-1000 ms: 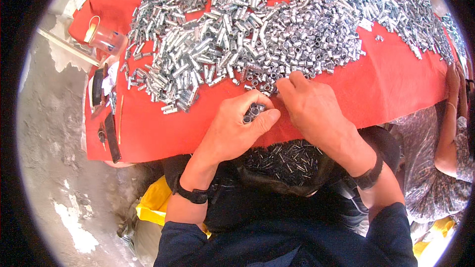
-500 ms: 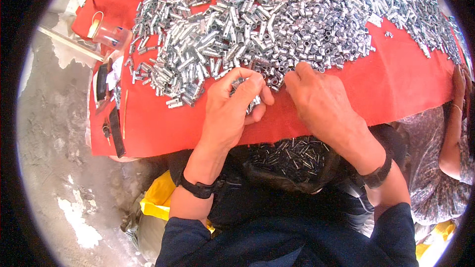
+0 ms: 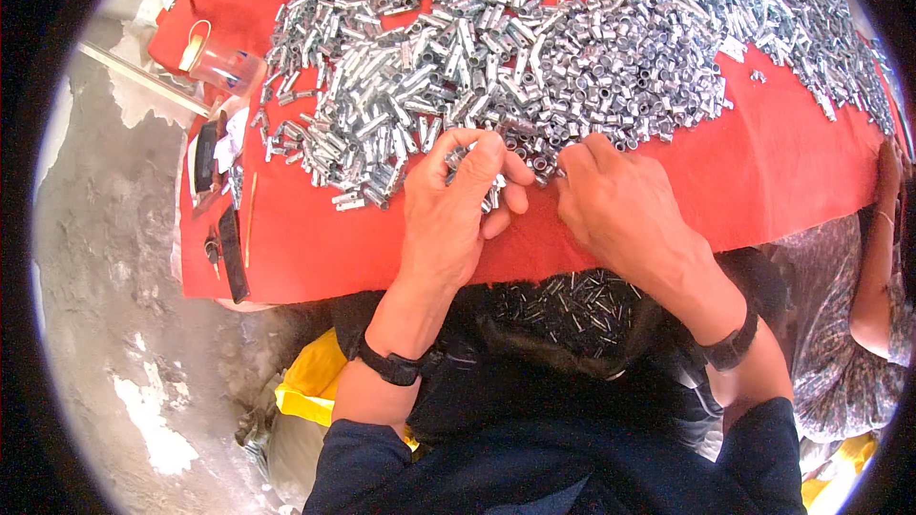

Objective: Assembling small metal components by inserting pins into connector housings.

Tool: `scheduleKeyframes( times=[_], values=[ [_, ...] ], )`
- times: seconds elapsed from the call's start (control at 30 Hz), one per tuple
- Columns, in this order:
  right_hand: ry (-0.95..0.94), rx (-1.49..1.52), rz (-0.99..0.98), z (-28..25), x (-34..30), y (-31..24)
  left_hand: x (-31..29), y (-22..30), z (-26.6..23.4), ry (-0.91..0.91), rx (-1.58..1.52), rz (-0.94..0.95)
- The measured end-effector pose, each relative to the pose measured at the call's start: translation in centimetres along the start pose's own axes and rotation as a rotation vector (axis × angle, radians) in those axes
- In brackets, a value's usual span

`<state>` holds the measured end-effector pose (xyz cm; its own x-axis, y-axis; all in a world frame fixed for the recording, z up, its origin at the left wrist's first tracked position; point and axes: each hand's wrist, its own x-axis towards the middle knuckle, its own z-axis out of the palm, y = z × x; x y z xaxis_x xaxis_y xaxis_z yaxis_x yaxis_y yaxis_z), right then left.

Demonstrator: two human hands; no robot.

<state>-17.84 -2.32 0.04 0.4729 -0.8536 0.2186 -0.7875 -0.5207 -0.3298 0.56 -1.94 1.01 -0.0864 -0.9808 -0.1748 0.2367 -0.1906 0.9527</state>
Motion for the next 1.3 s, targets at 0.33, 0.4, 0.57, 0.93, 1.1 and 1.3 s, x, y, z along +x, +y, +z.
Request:
scheduleKeyframes(
  times=[0.33,0.4,0.57,0.93,1.1,1.3],
  values=[
    [0.236,0.843,0.178,-0.5,-0.4,-2.6,0.0,-0.2,0.9,0.100,0.073,0.057],
    [0.227,0.896,0.216,0.1,-0.4,-3.1,-0.2,-0.3,1.3,0.136,0.139,0.086],
    [0.256,0.964,0.269,1.9,-0.6,-3.4,0.1,-1.1,1.3,0.128,0.259,0.228],
    [0.303,1.059,0.322,0.9,-0.8,-3.4,-0.2,-1.1,1.1,0.130,0.137,0.113],
    [0.267,1.043,0.306,1.7,-1.1,-3.6,-0.3,-0.8,1.6,0.141,0.090,0.108],
    [0.295,1.130,0.387,0.9,-0.8,-3.9,-0.3,-0.8,1.0,0.097,0.185,0.141]
  ],
)
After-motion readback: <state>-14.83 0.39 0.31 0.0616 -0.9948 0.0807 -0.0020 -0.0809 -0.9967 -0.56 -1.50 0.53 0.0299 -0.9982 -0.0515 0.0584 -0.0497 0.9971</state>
